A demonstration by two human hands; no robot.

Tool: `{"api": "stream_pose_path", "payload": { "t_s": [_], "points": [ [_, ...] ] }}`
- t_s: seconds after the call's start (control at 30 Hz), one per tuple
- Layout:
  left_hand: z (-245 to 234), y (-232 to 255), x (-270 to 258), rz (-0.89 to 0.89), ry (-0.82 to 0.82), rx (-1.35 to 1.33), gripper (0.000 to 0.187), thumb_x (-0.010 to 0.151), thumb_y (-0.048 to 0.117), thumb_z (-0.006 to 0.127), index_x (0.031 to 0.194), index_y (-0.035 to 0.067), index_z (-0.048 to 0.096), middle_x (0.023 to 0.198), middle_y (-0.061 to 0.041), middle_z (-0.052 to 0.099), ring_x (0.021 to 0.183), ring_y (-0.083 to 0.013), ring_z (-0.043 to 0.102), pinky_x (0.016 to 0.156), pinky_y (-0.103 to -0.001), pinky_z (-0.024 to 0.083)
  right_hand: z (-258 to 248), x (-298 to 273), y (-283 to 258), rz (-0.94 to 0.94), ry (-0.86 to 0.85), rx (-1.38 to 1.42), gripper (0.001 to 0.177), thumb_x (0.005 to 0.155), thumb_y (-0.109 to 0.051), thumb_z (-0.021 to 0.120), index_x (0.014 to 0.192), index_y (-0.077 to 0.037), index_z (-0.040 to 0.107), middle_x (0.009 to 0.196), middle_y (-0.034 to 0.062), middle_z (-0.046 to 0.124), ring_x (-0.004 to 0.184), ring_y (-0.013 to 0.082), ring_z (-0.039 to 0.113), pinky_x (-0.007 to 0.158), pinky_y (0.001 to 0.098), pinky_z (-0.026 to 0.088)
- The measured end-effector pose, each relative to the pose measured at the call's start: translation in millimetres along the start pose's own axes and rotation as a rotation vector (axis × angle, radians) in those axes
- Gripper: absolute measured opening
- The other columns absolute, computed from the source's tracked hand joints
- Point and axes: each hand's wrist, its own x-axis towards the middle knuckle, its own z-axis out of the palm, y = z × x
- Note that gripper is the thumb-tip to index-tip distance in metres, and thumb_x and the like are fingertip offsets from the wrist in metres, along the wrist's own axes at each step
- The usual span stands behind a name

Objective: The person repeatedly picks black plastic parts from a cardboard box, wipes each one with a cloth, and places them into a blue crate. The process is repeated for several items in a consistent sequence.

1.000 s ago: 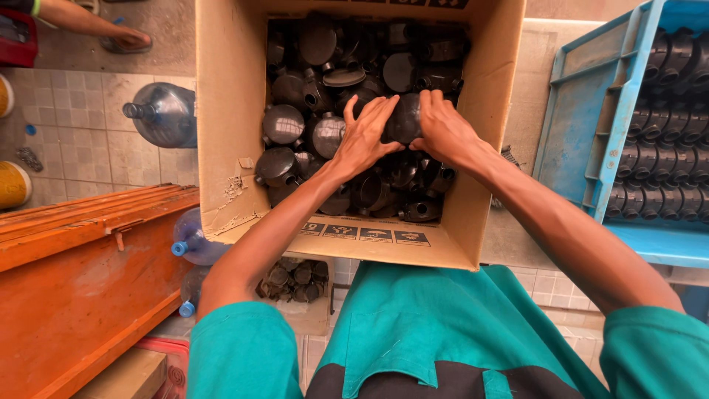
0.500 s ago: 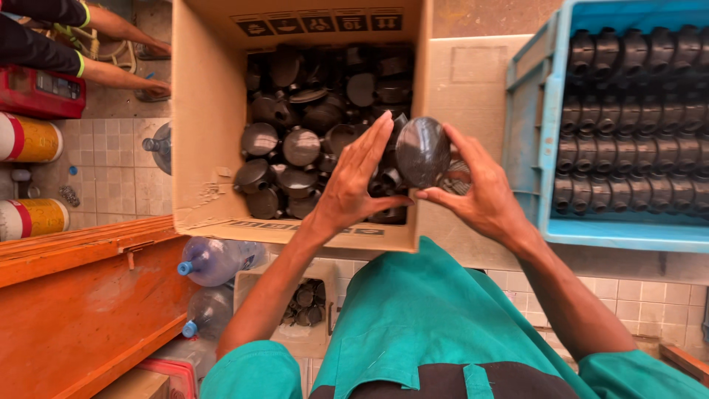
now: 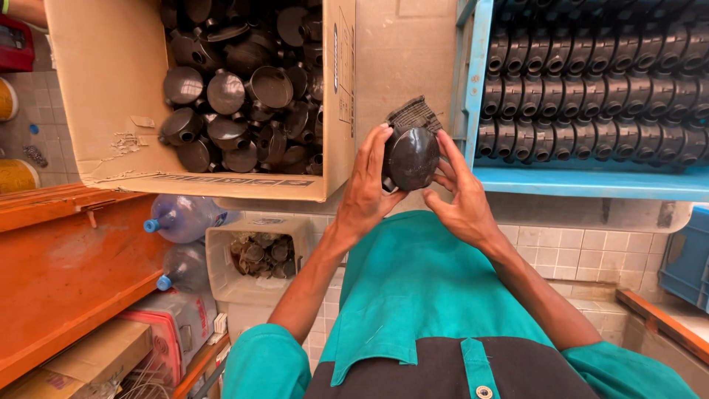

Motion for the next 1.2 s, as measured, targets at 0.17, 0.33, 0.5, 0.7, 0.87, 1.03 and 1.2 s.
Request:
{"api": "stream_pose_path", "payload": {
  "t_s": [0.17,0.33,0.5,0.7,0.87,1.03,1.2],
  "points": [
    [37.7,-30.0,-31.0,-0.122,0.100,-0.120,0.095,0.068,0.001,0.087,0.145,-0.004,0.032,0.147,-0.025,0.037,0.137,-0.0427,0.040,0.115,-0.049,0.036,2.3,0.0,39.8,0.047,-0.014,-0.024,0.083,0.080,0.020,0.041,0.156,-0.004,0.018,0.153,0.0296,0.029,0.139,0.0486,0.032,0.104,0.0563,0.043],
    [57.5,-69.4,-70.4,-0.131,0.122,-0.001,0.089,0.073,0.008,0.087,0.142,-0.006,0.033,0.146,-0.028,0.038,0.134,-0.0416,0.043,0.112,-0.047,0.039,19.9,15.8,80.7,0.078,-0.042,-0.067,0.066,0.090,0.017,0.029,0.153,0.000,0.018,0.150,0.0334,0.030,0.136,0.0577,0.026,0.102,0.0689,0.040],
    [79.0,-109.2,-97.5,-0.234,0.126,0.013,0.089,0.070,0.010,0.087,0.142,-0.003,0.036,0.145,-0.025,0.043,0.131,-0.0394,0.048,0.107,-0.047,0.041,19.1,50.2,176.6,-0.021,0.080,-0.502,0.044,0.097,0.005,0.049,0.141,0.003,0.047,0.135,0.0292,0.052,0.127,0.0478,0.049,0.100,0.0575,0.045],
    [94.4,-130.0,-113.4,-0.273,0.078,0.005,0.098,0.072,0.003,0.084,0.152,0.001,0.027,0.150,-0.026,0.037,0.136,-0.0422,0.042,0.109,-0.050,0.040,20.4,75.5,295.9,0.042,0.035,-1.081,0.040,0.088,-0.008,0.071,0.122,0.003,0.053,0.103,0.0220,0.049,0.096,0.0449,0.052,0.068,0.0519,0.051],
    [89.0,-118.2,-106.2,-0.264,0.115,-0.024,0.096,0.072,0.005,0.085,0.150,0.000,0.030,0.151,-0.025,0.035,0.138,-0.0395,0.039,0.114,-0.048,0.036,35.4,57.6,245.4,0.001,0.230,-0.853,0.024,0.103,-0.024,0.057,0.111,-0.002,0.058,0.094,0.0150,0.050,0.089,0.0425,0.057,0.065,0.0465,0.048],
    [64.3,-66.6,-68.9,-0.188,0.266,-0.059,0.089,0.074,0.013,0.085,0.145,-0.003,0.035,0.147,-0.025,0.041,0.134,-0.0398,0.045,0.108,-0.048,0.044,33.0,28.7,95.4,-0.152,0.391,-0.705,0.020,0.105,-0.021,0.053,0.111,-0.002,0.054,0.096,0.0147,0.048,0.091,0.0460,0.055,0.069,0.0481,0.045],
    [47.4,-20.2,-40.5,-0.028,0.310,-0.036,0.092,0.065,0.014,0.091,0.140,-0.006,0.041,0.142,-0.026,0.045,0.131,-0.0432,0.048,0.109,-0.050,0.045,-4.5,8.8,35.4,-0.495,0.620,-0.743,0.025,0.094,-0.020,0.073,0.102,0.001,0.062,0.115,0.0122,0.050,0.109,0.0340,0.053,0.094,0.0444,0.045]
  ]
}}
